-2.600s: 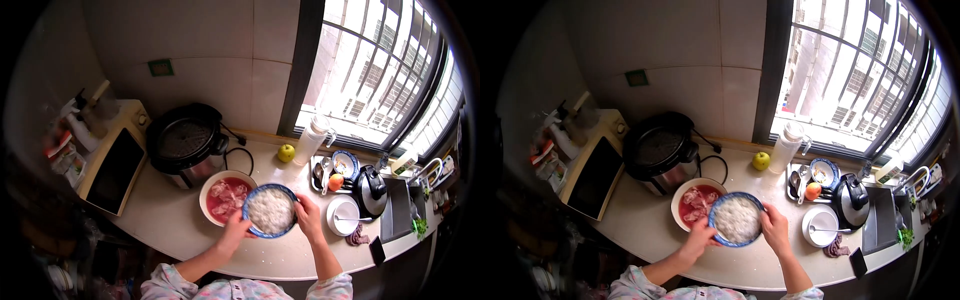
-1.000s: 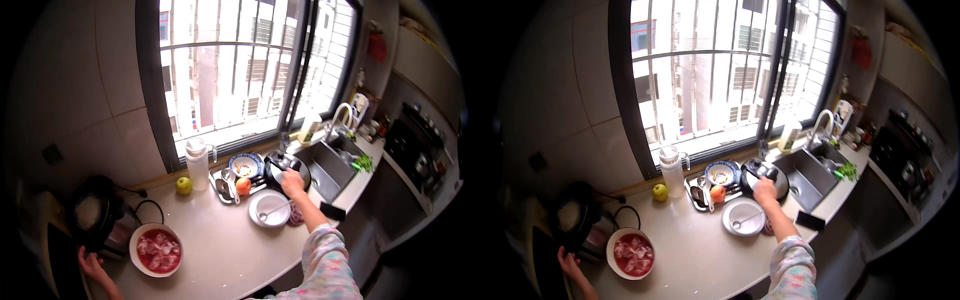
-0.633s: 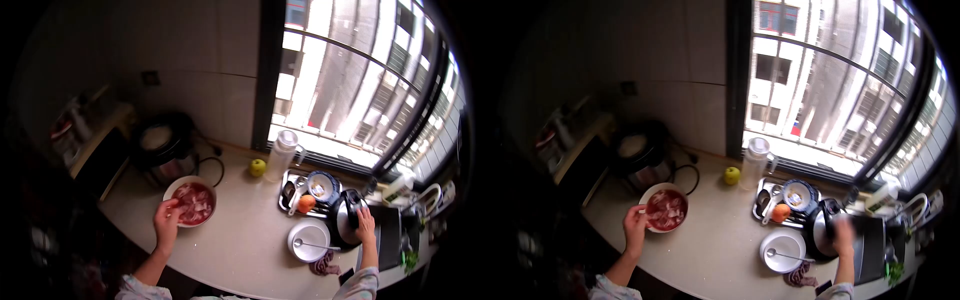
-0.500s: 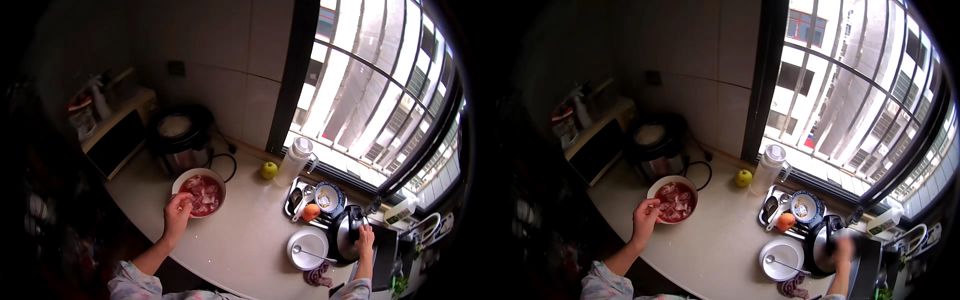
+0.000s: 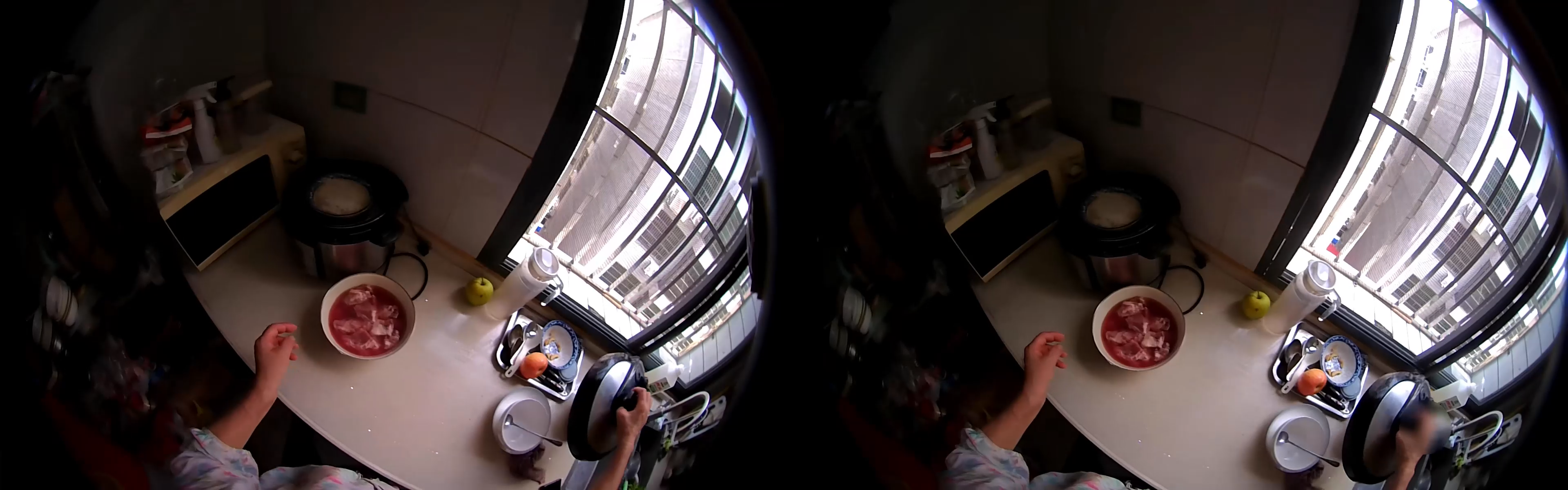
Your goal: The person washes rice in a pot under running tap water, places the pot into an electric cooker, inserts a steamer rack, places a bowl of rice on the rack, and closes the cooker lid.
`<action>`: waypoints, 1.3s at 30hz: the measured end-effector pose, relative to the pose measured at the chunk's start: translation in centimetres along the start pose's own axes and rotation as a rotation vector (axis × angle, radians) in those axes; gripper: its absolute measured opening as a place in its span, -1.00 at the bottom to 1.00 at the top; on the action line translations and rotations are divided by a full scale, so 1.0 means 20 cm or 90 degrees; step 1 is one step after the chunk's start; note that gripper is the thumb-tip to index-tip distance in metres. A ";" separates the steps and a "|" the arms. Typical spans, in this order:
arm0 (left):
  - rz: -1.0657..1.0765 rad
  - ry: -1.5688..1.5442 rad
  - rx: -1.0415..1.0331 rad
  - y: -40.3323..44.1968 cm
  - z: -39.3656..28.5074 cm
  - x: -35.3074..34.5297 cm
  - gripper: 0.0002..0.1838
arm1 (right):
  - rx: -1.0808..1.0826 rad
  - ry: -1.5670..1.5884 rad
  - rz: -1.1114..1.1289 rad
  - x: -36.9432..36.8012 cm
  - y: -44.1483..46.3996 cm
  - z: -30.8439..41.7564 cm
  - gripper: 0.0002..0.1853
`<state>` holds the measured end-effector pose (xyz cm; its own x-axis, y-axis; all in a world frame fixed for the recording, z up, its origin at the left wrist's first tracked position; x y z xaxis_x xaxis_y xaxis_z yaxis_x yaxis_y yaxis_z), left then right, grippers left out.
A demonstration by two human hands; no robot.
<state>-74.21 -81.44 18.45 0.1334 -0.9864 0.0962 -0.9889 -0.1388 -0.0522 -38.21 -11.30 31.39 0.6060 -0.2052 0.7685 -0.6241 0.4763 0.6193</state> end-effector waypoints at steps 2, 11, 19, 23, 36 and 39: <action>0.020 -0.028 0.025 0.09 0.03 0.02 -0.80 | 0.016 0.052 -0.061 0.11 0.04 0.31 -0.55; 0.219 -0.123 0.047 0.49 0.08 0.04 -0.81 | -0.017 0.383 0.034 -0.13 0.38 2.05 -0.61; 0.181 -0.145 0.124 0.67 0.22 0.50 -0.86 | 0.144 0.181 0.132 -0.72 0.80 3.57 -0.48; 0.114 -0.153 0.156 0.72 0.36 0.74 -0.88 | 0.124 0.129 0.140 -0.97 0.88 3.85 -0.46; 0.163 -0.167 0.209 0.79 0.40 0.64 -0.90 | 0.078 0.008 0.227 -1.33 0.95 3.97 -0.53; 0.214 -0.153 0.199 0.80 0.38 0.55 -0.89 | 0.106 -0.002 0.221 -1.36 0.94 3.95 -0.53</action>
<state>-88.04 -95.18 11.05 -0.1407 -0.9683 -0.2066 -0.9178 0.2058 -0.3396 -105.46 -64.18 34.80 0.3436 -0.0597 0.9372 -0.8634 0.3725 0.3402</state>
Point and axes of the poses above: each hand's wrist, its own y-axis towards the middle knuckle, its own x-axis out of the back of the hand, z = x × y, the point moved 9 cm from there along y, towards the middle knuckle
